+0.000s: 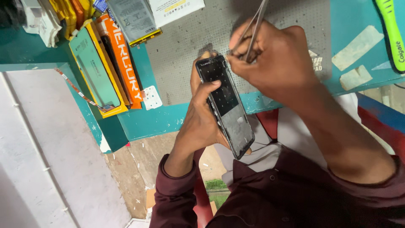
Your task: The person cleans the back of a disassembled smartphone using a small brush and tweezers. They remove debris from the edges and surface of the phone's back panel while holding it in their left hand.
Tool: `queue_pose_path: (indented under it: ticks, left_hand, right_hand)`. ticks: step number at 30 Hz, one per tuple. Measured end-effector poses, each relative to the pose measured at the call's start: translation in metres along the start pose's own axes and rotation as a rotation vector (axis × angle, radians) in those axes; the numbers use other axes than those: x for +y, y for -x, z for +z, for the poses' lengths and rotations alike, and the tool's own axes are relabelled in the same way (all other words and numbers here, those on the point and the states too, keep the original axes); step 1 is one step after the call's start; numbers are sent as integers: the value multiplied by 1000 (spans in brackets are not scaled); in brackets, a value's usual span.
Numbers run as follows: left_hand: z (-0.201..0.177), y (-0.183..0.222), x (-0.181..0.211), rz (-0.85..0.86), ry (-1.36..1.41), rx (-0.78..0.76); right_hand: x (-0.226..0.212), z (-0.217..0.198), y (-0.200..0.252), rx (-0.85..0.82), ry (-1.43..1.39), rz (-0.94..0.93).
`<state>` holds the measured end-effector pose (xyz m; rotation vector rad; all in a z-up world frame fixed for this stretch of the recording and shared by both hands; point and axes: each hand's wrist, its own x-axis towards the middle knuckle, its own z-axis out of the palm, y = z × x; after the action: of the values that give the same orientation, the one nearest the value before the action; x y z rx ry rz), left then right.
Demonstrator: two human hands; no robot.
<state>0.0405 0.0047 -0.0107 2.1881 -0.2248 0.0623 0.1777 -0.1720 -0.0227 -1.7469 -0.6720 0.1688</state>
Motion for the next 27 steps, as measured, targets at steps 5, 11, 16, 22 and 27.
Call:
queue_pose_path:
  ticks: [5, 11, 16, 22, 27]
  left_hand:
    - [-1, 2, -2, -23, -38, -19]
    - [-2, -1, 2, -22, -35, -19]
    - [-1, -2, 4, -27, -16, -7]
    - [2, 7, -2, -143, 3, -42]
    - [-1, 2, 2, -35, 20, 2]
  right_hand:
    - [2, 1, 2, -27, 3, 53]
    - [6, -3, 4, -62, 3, -15]
    - [7, -1, 4, -58, 3, -14]
    - [2, 1, 5, -44, 33, 68]
    - [-8, -4, 9, -88, 83, -29]
